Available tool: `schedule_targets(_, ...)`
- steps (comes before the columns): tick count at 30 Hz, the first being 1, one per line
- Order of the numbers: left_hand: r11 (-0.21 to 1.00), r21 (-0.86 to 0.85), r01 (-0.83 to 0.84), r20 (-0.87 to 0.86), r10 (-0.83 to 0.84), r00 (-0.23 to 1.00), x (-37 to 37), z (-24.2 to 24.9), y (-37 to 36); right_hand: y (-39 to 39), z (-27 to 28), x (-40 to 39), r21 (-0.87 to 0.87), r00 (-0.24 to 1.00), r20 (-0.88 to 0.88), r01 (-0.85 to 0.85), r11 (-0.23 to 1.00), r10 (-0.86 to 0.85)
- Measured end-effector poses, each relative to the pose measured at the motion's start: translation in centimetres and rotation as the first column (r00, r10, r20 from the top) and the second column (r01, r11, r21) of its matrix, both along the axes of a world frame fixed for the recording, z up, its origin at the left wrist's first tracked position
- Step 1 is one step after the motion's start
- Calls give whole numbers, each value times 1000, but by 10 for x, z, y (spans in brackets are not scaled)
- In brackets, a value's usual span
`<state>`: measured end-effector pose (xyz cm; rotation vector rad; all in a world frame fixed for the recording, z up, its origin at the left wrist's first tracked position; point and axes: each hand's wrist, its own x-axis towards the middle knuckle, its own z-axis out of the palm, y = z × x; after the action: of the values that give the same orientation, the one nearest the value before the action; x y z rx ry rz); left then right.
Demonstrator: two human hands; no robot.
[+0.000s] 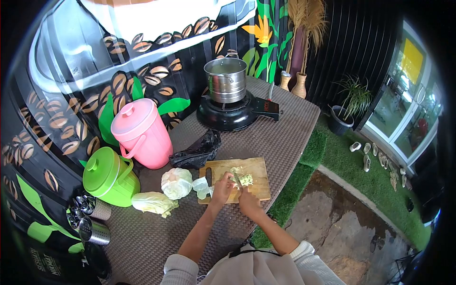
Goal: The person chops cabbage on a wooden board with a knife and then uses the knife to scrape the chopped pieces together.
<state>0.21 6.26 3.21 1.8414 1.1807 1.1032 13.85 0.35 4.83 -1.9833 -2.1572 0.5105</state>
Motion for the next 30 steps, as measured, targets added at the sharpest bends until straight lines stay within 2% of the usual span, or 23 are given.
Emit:
schedule_targets(2,998,-38,-39,-6,39,999,4,-3,2,-11,-5,-14,-1,984,-12,176,984,-176)
schedule_targets(3,998,-21,-58,-12,58,998,6,-3,1,-15,-15,-16,-2,984,-12,180,984,-180)
schedule_targets(5,997,-1,-78,-15,78,997,8,0,1,-16,-34,-17,166,986,126,91,982,-113)
schedule_targets(8,997,53,-60,-34,62,997,7,1,-2,-1,-16,-9,110,996,76,43,993,-52)
schedule_targets(10,990,142,-17,48,10,999,6,-2,0,1,-1,-5,86,997,69,26,996,-32)
schedule_targets(12,992,123,-35,31,31,999,8,-3,-1,-3,-1,-7,61,998,63,7,998,-11)
schedule_targets(15,994,87,-73,24,71,997,10,1,-3,-16,-16,-16,141,993,27,112,984,-116)
schedule_targets(17,993,68,-94,28,92,995,11,3,-3,-18,-19,-20,20,991,37,126,992,-126)
schedule_targets(18,991,95,-99,-3,100,995,10,4,-3,-14,-16,-18,19,992,35,124,992,-125)
schedule_targets(21,988,121,-97,-21,101,995,9,-1,-5,-7,-8,-8,90,994,-24,107,990,-105)
schedule_targets(24,989,91,-117,19,115,993,11,-3,-4,-7,-11,-7,178,998,52,35,983,-45)
schedule_targets(27,989,35,-143,16,143,990,12,1,-8,-17,-18,-18,151,991,71,104,983,-116)
schedule_targets(29,987,16,-160,-7,160,987,13,3,-9,-17,-22,-24,13,987,-5,160,987,-160)
schedule_targets(30,987,7,-160,-17,160,987,12,1,-8,-11,-24,-21,12,988,-5,156,988,-156)
